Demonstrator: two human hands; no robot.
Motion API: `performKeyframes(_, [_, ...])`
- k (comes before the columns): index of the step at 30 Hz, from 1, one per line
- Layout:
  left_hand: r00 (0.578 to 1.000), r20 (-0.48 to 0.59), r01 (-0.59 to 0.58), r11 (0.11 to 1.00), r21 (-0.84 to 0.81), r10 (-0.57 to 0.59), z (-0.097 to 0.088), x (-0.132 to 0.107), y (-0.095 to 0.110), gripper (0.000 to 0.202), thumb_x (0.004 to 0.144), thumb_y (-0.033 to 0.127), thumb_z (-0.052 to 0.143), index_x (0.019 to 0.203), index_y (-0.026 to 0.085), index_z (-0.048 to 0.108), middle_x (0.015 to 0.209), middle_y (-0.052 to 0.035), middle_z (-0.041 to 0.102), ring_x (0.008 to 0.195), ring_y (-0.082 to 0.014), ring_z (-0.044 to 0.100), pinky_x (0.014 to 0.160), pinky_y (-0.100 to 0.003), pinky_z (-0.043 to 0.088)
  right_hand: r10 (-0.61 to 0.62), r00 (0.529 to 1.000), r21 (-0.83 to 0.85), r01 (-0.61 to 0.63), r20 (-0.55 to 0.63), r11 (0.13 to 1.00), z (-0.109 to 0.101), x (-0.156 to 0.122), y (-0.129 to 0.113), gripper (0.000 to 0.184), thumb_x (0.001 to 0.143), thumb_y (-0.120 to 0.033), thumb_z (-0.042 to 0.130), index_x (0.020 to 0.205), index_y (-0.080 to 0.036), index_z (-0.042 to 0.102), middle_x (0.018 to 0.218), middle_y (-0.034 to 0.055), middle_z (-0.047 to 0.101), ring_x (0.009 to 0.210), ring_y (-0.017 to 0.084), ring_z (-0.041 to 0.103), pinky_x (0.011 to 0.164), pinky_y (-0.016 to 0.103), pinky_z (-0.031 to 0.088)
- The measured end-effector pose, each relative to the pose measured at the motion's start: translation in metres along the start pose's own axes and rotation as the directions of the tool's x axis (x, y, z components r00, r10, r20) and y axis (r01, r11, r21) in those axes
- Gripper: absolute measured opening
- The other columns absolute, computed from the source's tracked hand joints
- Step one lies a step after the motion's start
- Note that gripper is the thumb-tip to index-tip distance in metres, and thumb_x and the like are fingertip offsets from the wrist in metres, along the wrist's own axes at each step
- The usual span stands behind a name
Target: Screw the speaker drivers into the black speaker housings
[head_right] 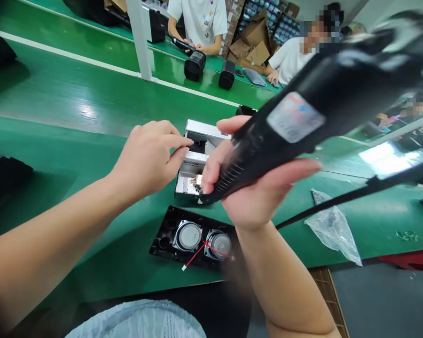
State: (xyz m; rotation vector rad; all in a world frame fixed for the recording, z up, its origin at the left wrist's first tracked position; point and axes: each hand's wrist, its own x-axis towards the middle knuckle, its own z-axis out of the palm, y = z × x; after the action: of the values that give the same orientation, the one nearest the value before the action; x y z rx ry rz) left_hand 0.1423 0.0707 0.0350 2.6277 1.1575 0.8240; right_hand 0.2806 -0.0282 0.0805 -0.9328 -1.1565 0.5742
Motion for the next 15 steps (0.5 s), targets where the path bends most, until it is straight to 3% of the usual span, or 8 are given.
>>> performKeyframes(3, [0.997,-0.077,0.022,0.999,0.034,-0.019,0.008,0.002,0.0,0.051,0.104,0.013,0.054,0.153,0.011,0.065,0.132,-0.0211,0.072,0.125,-0.0413,0.067,0.105,-0.059,0.051,-0.082,0.996,-0.057,0.08,-0.032,0.995,-0.002,0.003,-0.003,0.09,0.083,-0.107,0.039,0.089,-0.025,0.076,0.057,-0.0003,0.06,0.042,0.018,0.06,0.037,0.035,0.045])
performKeyframes(5, [0.985,-0.169,-0.035,0.998,-0.061,0.024,0.003,-0.019,-0.006,0.056,0.104,0.016,0.055,0.16,0.01,0.057,0.135,-0.0216,0.072,0.127,-0.0399,0.067,0.106,-0.058,0.052,-0.123,0.992,-0.002,0.123,-0.006,0.992,-0.004,0.004,0.008,0.083,0.084,-0.105,0.046,0.091,-0.029,0.077,0.059,-0.001,0.062,0.042,0.018,0.061,0.038,0.035,0.047])
performKeyframes(6, [0.983,-0.165,-0.105,0.984,-0.143,0.081,-0.001,-0.035,-0.012,0.049,0.106,0.023,0.059,0.154,0.013,0.061,0.133,-0.0193,0.073,0.127,-0.0383,0.067,0.106,-0.057,0.053,-0.14,0.99,0.039,0.14,0.019,0.989,-0.006,0.003,0.015,0.078,0.084,-0.103,0.051,0.092,-0.03,0.077,0.06,-0.0015,0.063,0.041,0.019,0.061,0.037,0.036,0.047])
performKeyframes(7, [0.979,-0.096,-0.199,0.948,-0.249,0.181,-0.004,-0.053,-0.02,0.04,0.106,0.032,0.065,0.143,0.019,0.067,0.129,-0.015,0.076,0.124,-0.0359,0.069,0.106,-0.054,0.054,-0.154,0.987,0.077,0.15,0.05,0.986,-0.008,0.003,0.022,0.073,0.084,-0.1,0.057,0.093,-0.03,0.077,0.06,-0.0018,0.064,0.04,0.019,0.061,0.036,0.036,0.046])
performKeyframes(8, [0.956,0.05,-0.252,0.894,-0.371,0.29,-0.007,-0.072,-0.028,0.041,0.105,0.042,0.072,0.142,0.025,0.068,0.132,-0.011,0.077,0.124,-0.033,0.071,0.106,-0.051,0.056,-0.157,0.984,0.107,0.148,0.079,0.983,-0.009,0.003,0.028,0.071,0.084,-0.098,0.061,0.094,-0.03,0.078,0.06,-0.0017,0.065,0.04,0.02,0.06,0.034,0.036,0.045])
performKeyframes(10, [0.878,0.322,-0.164,0.855,-0.492,0.354,-0.007,-0.107,-0.045,0.089,0.088,0.067,0.089,0.162,0.035,0.053,0.162,-0.0107,0.063,0.143,-0.0353,0.065,0.116,-0.05,0.057,-0.137,0.983,0.124,0.122,0.122,0.985,-0.011,0.002,0.036,0.072,0.084,-0.097,0.061,0.099,-0.029,0.08,0.06,-0.0015,0.066,0.038,0.02,0.057,0.032,0.036,0.041])
performKeyframes(12, [0.829,0.471,-0.04,0.873,-0.486,0.301,0.002,-0.133,-0.055,0.123,0.077,0.066,0.098,0.176,0.04,0.03,0.178,-0.0123,0.047,0.157,-0.0399,0.054,0.124,-0.055,0.054,-0.109,0.986,0.113,0.095,0.125,0.989,-0.01,0.003,0.039,0.077,0.088,-0.098,0.056,0.105,-0.027,0.08,0.058,-0.0018,0.066,0.038,0.019,0.055,0.032,0.034,0.041])
performKeyframes(15, [0.82,0.527,0.061,0.881,-0.469,0.224,0.022,-0.152,-0.055,0.13,0.079,0.042,0.099,0.179,0.042,0.017,0.18,-0.0125,0.043,0.161,-0.041,0.05,0.129,-0.062,0.049,-0.11,0.992,0.107,0.103,0.062,0.989,-0.008,0.006,0.038,0.082,0.092,-0.097,0.047,0.109,-0.024,0.079,0.053,-0.0032,0.061,0.036,0.017,0.052,0.031,0.032,0.039])
